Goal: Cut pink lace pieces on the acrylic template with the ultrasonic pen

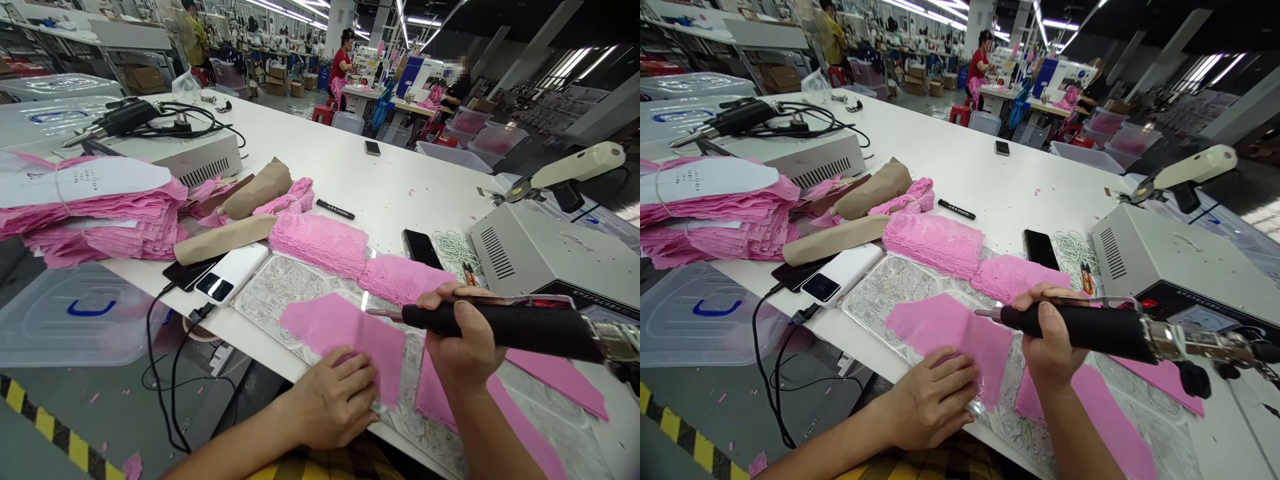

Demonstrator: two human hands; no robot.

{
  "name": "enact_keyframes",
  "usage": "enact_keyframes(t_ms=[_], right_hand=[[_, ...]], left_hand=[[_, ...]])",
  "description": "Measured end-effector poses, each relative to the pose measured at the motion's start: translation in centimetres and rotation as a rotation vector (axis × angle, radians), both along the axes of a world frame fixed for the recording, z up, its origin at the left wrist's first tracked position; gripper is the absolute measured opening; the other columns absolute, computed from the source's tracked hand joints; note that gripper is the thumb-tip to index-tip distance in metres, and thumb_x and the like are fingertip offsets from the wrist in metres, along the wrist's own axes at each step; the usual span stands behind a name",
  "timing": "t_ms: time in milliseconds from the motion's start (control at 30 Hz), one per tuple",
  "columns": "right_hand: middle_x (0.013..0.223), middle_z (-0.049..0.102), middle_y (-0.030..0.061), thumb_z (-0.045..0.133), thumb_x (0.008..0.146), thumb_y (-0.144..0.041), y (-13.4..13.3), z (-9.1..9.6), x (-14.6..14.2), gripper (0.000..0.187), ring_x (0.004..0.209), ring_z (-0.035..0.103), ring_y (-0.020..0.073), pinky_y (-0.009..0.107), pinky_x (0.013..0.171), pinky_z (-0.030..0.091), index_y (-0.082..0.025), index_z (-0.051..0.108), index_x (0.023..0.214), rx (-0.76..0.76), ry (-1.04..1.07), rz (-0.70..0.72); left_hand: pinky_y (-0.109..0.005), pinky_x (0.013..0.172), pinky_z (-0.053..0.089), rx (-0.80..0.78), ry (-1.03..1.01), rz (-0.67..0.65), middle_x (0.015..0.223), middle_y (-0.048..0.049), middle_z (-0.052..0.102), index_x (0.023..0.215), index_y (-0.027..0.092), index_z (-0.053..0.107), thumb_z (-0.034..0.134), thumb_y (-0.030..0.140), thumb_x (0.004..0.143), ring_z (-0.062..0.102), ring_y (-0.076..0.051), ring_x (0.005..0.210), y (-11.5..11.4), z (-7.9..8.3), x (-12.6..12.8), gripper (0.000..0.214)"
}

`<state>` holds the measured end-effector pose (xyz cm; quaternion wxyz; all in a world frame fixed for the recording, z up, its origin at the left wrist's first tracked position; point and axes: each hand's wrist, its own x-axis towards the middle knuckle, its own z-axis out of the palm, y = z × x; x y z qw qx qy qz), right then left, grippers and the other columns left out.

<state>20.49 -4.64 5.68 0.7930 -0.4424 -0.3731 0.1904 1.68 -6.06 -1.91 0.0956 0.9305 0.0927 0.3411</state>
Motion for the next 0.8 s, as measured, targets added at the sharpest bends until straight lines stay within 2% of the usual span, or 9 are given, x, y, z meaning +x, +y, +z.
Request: enact_keyframes(t_ms=[167,367,600,800], right_hand=[[0.078,0.058,-0.0015,0.063,0.072,-0.023,1.0,-0.5,-1.0,0.01,0.056,0.058,0.0121,0.034,0.059,0.052,-0.019,0.058,0.08,0.004,-0.016,0.037],[0.078,0.059,-0.0017,0.063,0.074,-0.022,1.1,-0.8,-0.9,0.009,0.057,0.058,0.0129,0.034,0.058,0.052,-0.02,0.058,0.081,0.004,-0.041,0.066],[0.076,0.059,-0.0027,0.064,0.075,-0.024,1.7,-1.1,-1.1,0.01,0.056,0.058,0.0117,0.034,0.06,0.053,-0.02,0.056,0.079,0.009,-0.073,0.056],[0.077,0.058,-0.0025,0.062,0.072,-0.026,0.7,0.3,0.2,0.011,0.055,0.057,0.0102,0.03,0.057,0.05,-0.02,0.057,0.08,0.029,0.018,0.013]], left_hand=[[-0.039,0.101,0.046,0.001,-0.03,0.007,0.112,-0.0117,0.07,0.106,0.008,0.064,0.055,0.03,0.096,0.061,-0.023,0.112,-0.1,-0.2,0.1,0.026],[-0.04,0.101,0.047,-0.007,0.01,-0.001,0.114,-0.013,0.07,0.106,0.008,0.064,0.053,0.031,0.096,0.061,-0.023,0.113,0.0,-0.1,0.1,0.027],[-0.041,0.1,0.05,-0.028,-0.051,0.008,0.111,-0.013,0.071,0.106,0.008,0.065,0.053,0.025,0.096,0.064,-0.024,0.111,0.0,-0.1,0.2,0.024],[-0.041,0.101,0.05,-0.023,-0.041,-0.019,0.113,-0.0138,0.071,0.111,0.009,0.065,0.054,0.024,0.094,0.063,-0.026,0.116,0.1,0.1,-0.1,0.025]])
